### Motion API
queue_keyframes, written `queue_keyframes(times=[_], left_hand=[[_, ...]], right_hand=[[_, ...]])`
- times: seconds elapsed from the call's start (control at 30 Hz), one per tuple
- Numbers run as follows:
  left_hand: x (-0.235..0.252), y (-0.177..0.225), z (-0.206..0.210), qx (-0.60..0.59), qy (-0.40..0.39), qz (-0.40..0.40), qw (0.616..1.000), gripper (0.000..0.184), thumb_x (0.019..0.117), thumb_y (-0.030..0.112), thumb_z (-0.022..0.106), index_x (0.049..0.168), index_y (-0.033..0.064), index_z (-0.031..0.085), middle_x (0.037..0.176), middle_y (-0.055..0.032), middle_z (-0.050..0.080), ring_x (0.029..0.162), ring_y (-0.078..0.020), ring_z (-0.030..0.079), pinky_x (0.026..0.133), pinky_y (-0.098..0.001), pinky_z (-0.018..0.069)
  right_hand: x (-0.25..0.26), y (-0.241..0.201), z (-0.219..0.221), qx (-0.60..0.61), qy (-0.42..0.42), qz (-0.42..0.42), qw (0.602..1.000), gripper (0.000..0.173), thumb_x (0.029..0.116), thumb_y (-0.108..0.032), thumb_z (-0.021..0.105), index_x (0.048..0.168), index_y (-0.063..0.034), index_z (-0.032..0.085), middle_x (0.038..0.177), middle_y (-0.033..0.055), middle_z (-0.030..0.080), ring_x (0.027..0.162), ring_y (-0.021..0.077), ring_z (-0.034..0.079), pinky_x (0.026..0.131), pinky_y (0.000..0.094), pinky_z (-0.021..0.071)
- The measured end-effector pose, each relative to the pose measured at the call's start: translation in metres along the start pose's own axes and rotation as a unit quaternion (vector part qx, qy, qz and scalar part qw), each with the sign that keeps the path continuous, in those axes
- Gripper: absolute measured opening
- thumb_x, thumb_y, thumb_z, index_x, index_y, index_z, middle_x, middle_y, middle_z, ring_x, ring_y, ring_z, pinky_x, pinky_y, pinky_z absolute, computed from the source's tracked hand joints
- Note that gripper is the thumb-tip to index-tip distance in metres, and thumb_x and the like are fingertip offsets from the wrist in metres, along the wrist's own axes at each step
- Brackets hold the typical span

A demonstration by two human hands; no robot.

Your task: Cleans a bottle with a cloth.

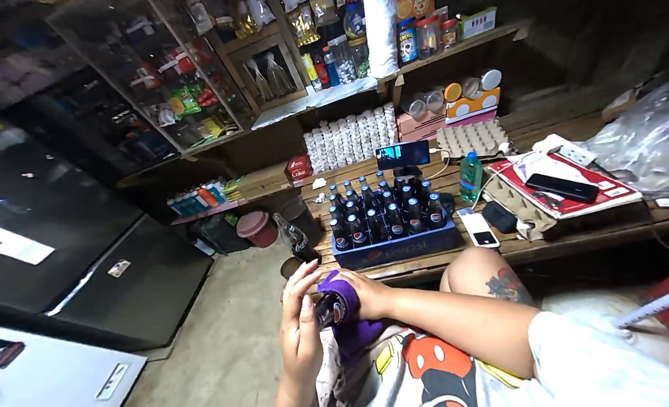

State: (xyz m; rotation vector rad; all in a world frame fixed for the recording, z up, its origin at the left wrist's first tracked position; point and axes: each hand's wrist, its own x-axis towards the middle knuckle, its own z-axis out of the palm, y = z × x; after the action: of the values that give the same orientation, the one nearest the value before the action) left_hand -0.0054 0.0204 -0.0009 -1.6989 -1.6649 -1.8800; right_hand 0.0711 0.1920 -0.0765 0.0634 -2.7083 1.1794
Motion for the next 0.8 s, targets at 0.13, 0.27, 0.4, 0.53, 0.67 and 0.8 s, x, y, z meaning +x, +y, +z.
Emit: queue_keyframes(times=[0.13, 0.27, 0.4, 0.53, 0.67, 0.8], left_hand=[[-0.0008, 0.0017, 0.0012, -0.006, -0.008, -0.002, 1.000, 0.044, 0.1100, 0.045, 0.035, 0.124, 0.0191, 0.067, 0.141, -0.0015, 0.061, 0.141, -0.0193, 0.048, 0.120, -0.0414, 0.0351], [-0.0008, 0.0013, 0.0017, -0.011, -0.010, 0.000, 1.000, 0.044, 0.1101, 0.045, 0.034, 0.124, 0.0195, 0.067, 0.140, -0.0016, 0.062, 0.140, -0.0190, 0.049, 0.120, -0.0409, 0.0362], [-0.0014, 0.0000, 0.0018, -0.012, -0.011, 0.002, 1.000, 0.043, 0.1101, 0.044, 0.034, 0.125, 0.0196, 0.067, 0.140, -0.0018, 0.062, 0.140, -0.0195, 0.049, 0.120, -0.0412, 0.0364], [-0.0013, 0.0012, 0.0020, -0.005, -0.014, 0.003, 1.000, 0.043, 0.1103, 0.043, 0.034, 0.124, 0.0183, 0.066, 0.140, -0.0025, 0.062, 0.139, -0.0194, 0.050, 0.119, -0.0410, 0.0375], [-0.0016, 0.0012, 0.0022, -0.006, -0.012, 0.000, 1.000, 0.043, 0.1104, 0.042, 0.034, 0.123, 0.0185, 0.067, 0.140, -0.0022, 0.062, 0.139, -0.0191, 0.050, 0.118, -0.0406, 0.0377], [-0.0018, 0.0024, 0.0021, -0.008, -0.013, -0.001, 1.000, 0.042, 0.1103, 0.043, 0.034, 0.123, 0.0187, 0.067, 0.140, -0.0020, 0.061, 0.139, -0.0187, 0.050, 0.118, -0.0404, 0.0378]], right_hand=[[-0.0013, 0.0033, 0.0026, 0.007, 0.011, -0.009, 1.000, 0.080, 0.0813, -0.027, 0.084, 0.147, -0.0001, 0.047, 0.153, 0.0219, 0.046, 0.147, 0.0332, 0.038, 0.124, 0.0448, 0.0268], [-0.0012, 0.0049, 0.0043, 0.006, 0.018, -0.017, 1.000, 0.079, 0.0806, -0.028, 0.085, 0.146, -0.0004, 0.049, 0.152, 0.0214, 0.047, 0.146, 0.0328, 0.039, 0.123, 0.0452, 0.0279], [-0.0018, 0.0037, 0.0034, 0.003, 0.014, -0.008, 1.000, 0.080, 0.0816, -0.028, 0.084, 0.147, -0.0006, 0.048, 0.153, 0.0213, 0.046, 0.147, 0.0328, 0.038, 0.124, 0.0450, 0.0273], [-0.0028, 0.0023, 0.0026, 0.002, 0.005, 0.007, 1.000, 0.082, 0.0815, -0.030, 0.084, 0.148, -0.0005, 0.046, 0.154, 0.0218, 0.044, 0.148, 0.0331, 0.036, 0.124, 0.0462, 0.0266], [-0.0034, 0.0002, 0.0014, 0.001, 0.004, 0.007, 1.000, 0.083, 0.0815, -0.031, 0.084, 0.148, -0.0009, 0.046, 0.154, 0.0216, 0.044, 0.148, 0.0330, 0.036, 0.124, 0.0460, 0.0261], [-0.0034, 0.0011, 0.0021, 0.004, 0.007, 0.007, 1.000, 0.082, 0.0817, -0.031, 0.084, 0.148, -0.0010, 0.046, 0.154, 0.0217, 0.044, 0.148, 0.0334, 0.036, 0.124, 0.0463, 0.0262]])
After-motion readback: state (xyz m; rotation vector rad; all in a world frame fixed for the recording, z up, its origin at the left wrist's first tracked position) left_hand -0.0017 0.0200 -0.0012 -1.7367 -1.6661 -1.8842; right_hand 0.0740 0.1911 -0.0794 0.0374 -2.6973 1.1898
